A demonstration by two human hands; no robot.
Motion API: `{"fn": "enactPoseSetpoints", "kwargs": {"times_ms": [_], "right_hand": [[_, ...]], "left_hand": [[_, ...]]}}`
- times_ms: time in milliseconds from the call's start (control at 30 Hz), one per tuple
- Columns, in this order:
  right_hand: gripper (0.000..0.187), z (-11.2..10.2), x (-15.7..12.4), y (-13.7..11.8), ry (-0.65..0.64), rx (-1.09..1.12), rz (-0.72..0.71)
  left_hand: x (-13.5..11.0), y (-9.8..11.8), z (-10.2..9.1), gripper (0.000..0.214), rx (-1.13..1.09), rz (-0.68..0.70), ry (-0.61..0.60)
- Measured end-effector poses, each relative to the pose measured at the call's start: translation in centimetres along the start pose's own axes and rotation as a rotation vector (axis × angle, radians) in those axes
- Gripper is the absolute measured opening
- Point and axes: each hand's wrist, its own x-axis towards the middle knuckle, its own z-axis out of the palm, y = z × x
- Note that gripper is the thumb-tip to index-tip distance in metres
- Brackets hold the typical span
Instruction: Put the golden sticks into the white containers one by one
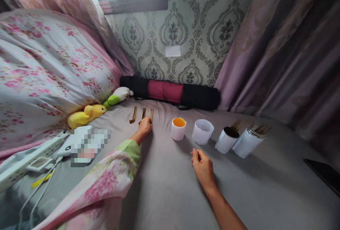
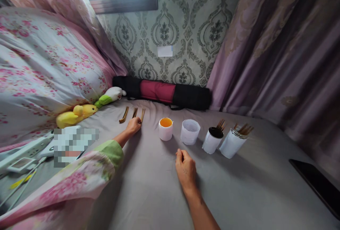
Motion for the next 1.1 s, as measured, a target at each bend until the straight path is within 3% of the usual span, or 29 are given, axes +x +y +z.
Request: {"fn": "enactPoseSetpoints", "kwargs": {"times_ms": [1100], "right_hand": [[0.043,-0.08,-0.07,0.0,0.003,0.005,-0.017]], "left_hand": [[0.14,-0.02,-0.87,0.02,-0.137,-0.075,-0.03]]}}
